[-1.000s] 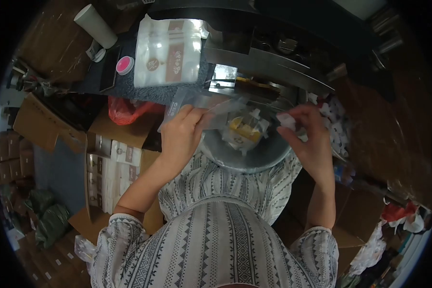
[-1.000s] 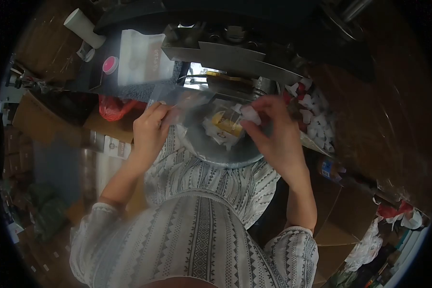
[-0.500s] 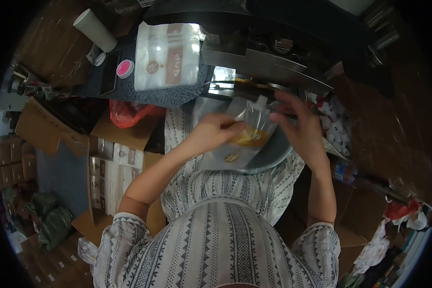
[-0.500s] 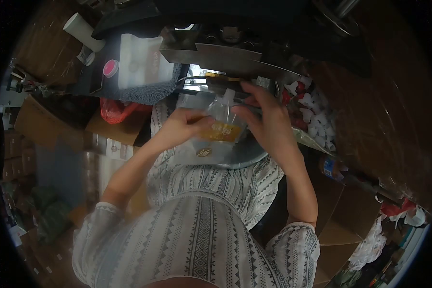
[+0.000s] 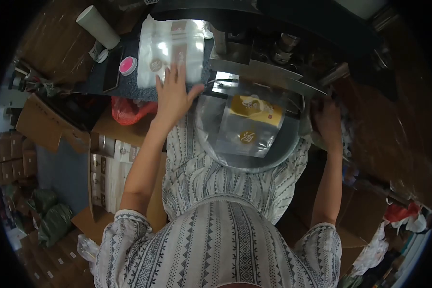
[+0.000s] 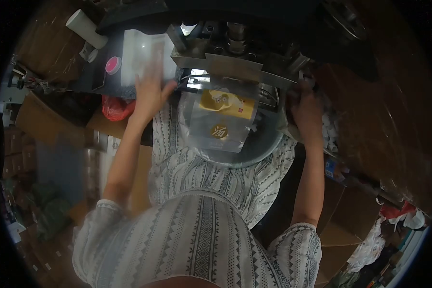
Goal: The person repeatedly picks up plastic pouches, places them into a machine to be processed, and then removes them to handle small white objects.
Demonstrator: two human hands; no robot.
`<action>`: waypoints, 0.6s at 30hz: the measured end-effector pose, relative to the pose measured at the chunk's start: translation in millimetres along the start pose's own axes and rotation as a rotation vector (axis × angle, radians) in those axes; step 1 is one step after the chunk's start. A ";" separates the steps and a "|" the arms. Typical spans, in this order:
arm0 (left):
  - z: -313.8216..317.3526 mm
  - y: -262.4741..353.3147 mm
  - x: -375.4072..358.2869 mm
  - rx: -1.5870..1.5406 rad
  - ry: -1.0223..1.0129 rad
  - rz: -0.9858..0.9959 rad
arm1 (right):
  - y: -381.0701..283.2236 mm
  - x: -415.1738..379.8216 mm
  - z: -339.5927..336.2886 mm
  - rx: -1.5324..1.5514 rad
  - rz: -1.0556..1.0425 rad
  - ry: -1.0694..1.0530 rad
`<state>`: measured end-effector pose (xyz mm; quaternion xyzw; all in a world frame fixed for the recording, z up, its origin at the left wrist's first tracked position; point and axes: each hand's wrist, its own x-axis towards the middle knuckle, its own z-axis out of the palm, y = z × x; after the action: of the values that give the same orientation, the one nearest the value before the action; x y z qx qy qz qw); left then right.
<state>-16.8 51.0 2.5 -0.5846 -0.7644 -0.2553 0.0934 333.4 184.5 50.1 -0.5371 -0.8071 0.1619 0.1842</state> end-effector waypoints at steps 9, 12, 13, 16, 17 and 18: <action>-61.5 32.7 -47.2 -0.101 0.024 -0.057 | -64.7 -37.6 -23.0 0.652 -0.056 -0.179; -76.1 54.8 -41.4 -0.148 0.051 -0.007 | -110.1 -36.6 -4.8 0.631 -0.325 -0.106; -78.9 58.8 -40.9 -0.179 0.074 0.017 | -114.0 -34.4 -0.9 0.633 -0.330 -0.106; -82.3 67.0 -46.0 -0.257 -0.034 0.184 | -117.0 -33.0 8.4 0.432 -0.575 -0.023; -79.9 70.7 -48.3 -0.259 -0.036 0.185 | -116.3 -33.9 9.0 0.475 -0.599 -0.087; -75.8 74.9 -51.2 -0.358 -0.173 0.161 | -115.3 -34.7 9.3 0.517 -0.622 -0.152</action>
<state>57.2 -16.2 65.5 -0.6707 -0.6630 -0.3277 -0.0576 248.3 109.0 90.6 -0.1902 -0.8749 0.3352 0.2933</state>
